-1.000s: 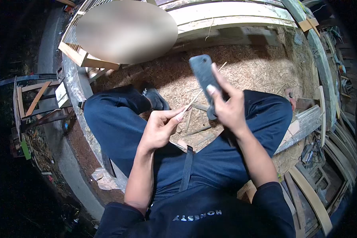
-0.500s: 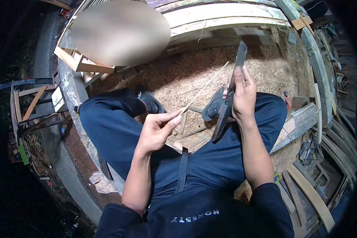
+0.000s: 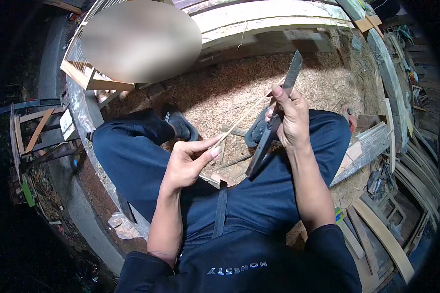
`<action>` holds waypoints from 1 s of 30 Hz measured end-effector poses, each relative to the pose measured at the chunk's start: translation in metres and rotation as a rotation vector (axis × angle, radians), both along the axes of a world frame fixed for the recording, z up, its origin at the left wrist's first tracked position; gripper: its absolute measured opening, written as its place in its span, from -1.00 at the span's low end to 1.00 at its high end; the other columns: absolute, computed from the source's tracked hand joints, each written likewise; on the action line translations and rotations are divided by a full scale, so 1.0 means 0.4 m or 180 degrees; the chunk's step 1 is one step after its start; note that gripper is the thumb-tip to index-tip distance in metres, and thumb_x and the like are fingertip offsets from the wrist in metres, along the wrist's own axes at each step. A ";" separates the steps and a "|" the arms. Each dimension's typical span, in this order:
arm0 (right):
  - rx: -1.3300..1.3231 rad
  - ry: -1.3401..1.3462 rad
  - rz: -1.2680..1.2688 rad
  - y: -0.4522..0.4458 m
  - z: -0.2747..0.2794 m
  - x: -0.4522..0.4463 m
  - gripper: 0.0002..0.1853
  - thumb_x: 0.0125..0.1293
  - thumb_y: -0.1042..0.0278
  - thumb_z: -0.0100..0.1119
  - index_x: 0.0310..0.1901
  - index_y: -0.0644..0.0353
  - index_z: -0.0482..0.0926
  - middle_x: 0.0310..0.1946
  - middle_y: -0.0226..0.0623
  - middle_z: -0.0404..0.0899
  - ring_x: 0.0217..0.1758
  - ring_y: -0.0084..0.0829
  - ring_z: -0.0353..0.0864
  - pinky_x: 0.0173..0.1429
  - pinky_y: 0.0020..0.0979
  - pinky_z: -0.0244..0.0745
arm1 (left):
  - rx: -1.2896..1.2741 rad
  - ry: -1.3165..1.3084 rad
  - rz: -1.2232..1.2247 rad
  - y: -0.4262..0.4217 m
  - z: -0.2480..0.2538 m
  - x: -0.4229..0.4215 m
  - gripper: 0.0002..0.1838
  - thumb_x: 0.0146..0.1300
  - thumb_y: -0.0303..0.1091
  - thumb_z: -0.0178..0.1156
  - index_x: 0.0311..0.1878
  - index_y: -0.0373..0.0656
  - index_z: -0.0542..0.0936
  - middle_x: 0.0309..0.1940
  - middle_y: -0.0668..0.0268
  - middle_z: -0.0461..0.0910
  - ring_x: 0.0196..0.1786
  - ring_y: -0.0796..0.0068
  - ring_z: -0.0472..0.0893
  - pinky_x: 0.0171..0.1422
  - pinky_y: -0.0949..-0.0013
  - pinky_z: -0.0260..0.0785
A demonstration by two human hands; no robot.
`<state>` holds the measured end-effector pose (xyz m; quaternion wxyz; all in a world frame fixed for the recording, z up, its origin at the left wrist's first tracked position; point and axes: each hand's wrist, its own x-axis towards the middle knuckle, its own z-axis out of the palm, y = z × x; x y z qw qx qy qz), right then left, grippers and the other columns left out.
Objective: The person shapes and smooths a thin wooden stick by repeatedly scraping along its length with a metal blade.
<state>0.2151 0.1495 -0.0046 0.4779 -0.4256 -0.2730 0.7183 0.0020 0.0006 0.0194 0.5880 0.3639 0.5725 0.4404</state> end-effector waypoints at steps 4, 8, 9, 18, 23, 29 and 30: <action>-0.0086 -0.0064 -0.0009 0.004 0.004 0.001 -0.83 0.33 0.34 0.52 -0.24 0.12 0.66 -0.49 -0.54 0.61 -0.61 -0.73 0.46 -0.52 -0.62 0.48 | -0.0129 -0.0023 -0.0168 0.001 0.002 -0.006 -0.62 0.44 -0.48 0.35 0.28 -0.35 0.65 0.01 0.20 0.78 -0.01 0.65 0.65 0.14 0.54 0.50; -0.0075 -0.0107 -0.0072 0.005 0.008 -0.002 -0.84 0.34 0.34 0.51 -0.23 0.12 0.66 -0.49 -0.54 0.61 -0.62 -0.74 0.46 -0.53 -0.61 0.46 | -0.0166 0.0048 -0.0251 0.005 0.003 -0.002 -0.62 0.44 -0.47 0.35 0.28 -0.33 0.65 0.05 0.17 0.77 0.02 0.65 0.65 0.17 0.53 0.49; -0.0063 -0.0140 -0.0045 0.005 0.004 0.001 -0.84 0.34 0.35 0.51 -0.23 0.12 0.66 -0.47 -0.54 0.62 -0.60 -0.74 0.47 -0.52 -0.61 0.46 | 0.0005 0.0105 -0.0206 0.007 0.001 0.005 -0.61 0.45 -0.46 0.33 0.30 -0.31 0.64 -0.07 0.27 0.77 -0.08 0.70 0.63 0.05 0.56 0.47; 0.0001 -0.0182 0.0108 -0.012 0.000 -0.030 -0.85 0.36 0.34 0.49 -0.21 0.12 0.66 -0.40 -0.46 0.70 -0.51 -0.71 0.56 -0.44 -0.57 0.52 | -0.0225 -0.0651 -0.0586 0.021 0.004 0.030 -0.48 0.62 -0.38 0.11 0.57 -0.16 0.38 -0.48 0.56 0.35 -0.48 0.76 0.28 -0.36 0.56 0.22; -0.0230 0.0086 0.0153 -0.024 -0.021 -0.037 -0.77 0.41 0.24 0.45 -0.17 0.18 0.60 -0.37 -0.35 0.68 -0.49 -0.62 0.61 -0.43 -0.51 0.58 | -0.0386 -0.1365 -0.0344 0.018 -0.018 0.030 -0.48 0.65 -0.35 0.02 0.60 -0.16 0.34 -0.60 0.52 0.35 -0.58 0.74 0.26 -0.45 0.57 0.18; -0.1558 -0.0063 0.0315 -0.023 -0.088 -0.015 -0.71 0.66 0.16 0.03 -0.03 0.28 0.45 -0.26 -0.11 0.61 -0.28 -0.27 0.73 -0.14 -0.25 0.77 | -0.0521 -0.1452 0.0043 0.027 -0.004 0.037 -0.43 0.60 -0.30 0.06 0.58 -0.31 0.32 -0.67 0.51 0.31 -0.67 0.74 0.21 -0.54 0.57 0.12; -0.1987 0.0100 0.0046 -0.024 -0.088 -0.020 -0.71 0.67 0.19 -0.03 -0.01 0.32 0.42 -0.20 -0.03 0.59 -0.19 -0.18 0.73 0.00 -0.15 0.78 | -0.0517 -0.1448 0.0045 0.027 -0.002 0.035 -0.43 0.60 -0.30 0.06 0.58 -0.31 0.32 -0.67 0.51 0.31 -0.67 0.74 0.21 -0.54 0.57 0.12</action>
